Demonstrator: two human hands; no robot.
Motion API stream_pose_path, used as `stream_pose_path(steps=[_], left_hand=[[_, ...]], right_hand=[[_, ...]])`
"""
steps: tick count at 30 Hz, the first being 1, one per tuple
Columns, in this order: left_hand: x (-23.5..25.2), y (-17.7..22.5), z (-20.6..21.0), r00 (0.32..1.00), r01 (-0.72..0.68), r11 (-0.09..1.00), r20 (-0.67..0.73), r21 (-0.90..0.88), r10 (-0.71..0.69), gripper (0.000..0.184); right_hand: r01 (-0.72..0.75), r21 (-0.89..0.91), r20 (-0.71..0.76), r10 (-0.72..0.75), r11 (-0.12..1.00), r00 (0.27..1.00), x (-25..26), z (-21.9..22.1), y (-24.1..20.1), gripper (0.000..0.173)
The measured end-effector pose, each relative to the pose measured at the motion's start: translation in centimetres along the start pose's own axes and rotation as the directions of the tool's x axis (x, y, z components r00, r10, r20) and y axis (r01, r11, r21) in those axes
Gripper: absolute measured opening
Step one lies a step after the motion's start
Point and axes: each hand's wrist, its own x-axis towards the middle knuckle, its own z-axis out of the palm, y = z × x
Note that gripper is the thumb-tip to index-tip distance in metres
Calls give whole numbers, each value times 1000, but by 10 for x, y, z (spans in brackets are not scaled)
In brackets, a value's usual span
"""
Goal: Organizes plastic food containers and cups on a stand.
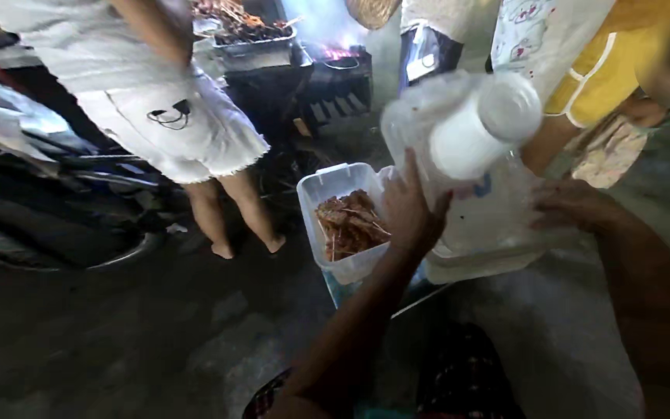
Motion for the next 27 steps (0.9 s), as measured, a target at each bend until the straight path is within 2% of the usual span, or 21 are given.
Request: stream_pose_path(steps=[3,6,8,10,12,13,16,18,20,21,24,27], left_hand=[[-14,-9,13,952,-35,987,307,157,-15,86],[-30,-12,14,906,-120,967,423,224,15,73],[-37,-13,6,910,-122,971,415,206,26,67],[-40,-18,-5,920,-125,974,390,187,43,62],[-39,-21,-11,921,-137,977,385,166,63,58],[-38,-21,-10,923,-151,977,376,153,84,55],[-31,-15,-2,936,-165,978,334,129,114,55],[-22,-9,6,965,-115,984,251,138,77,68],[-4,-7,13,982,-55,983,186,176,22,80],[7,-6,15,981,-42,981,192,192,4,79],[33,-6,25,973,-51,973,230,223,-1,59],[43,-3,28,980,-126,950,183,284,76,35]], right_hand=[[4,-112,-111,-17,994,994,3,4,3,31],[-40,-201,-153,9,979,988,-2,10,14,34],[27,-190,-149,-57,981,987,-5,13,30,33],[93,-252,-147,-133,963,980,-3,19,41,36],[116,-312,-159,-172,943,972,-3,25,44,39],[108,-283,-183,-165,953,969,-6,29,41,36],[11,-97,-212,-32,995,977,-14,38,28,36],[-64,0,-190,63,998,980,-15,42,29,39],[-112,8,-161,112,994,981,-18,46,32,39],[-121,-3,-151,119,993,981,-19,47,34,38],[-154,-29,-154,148,988,977,-25,50,36,38],[-166,-62,-188,152,984,970,-23,50,37,36]])
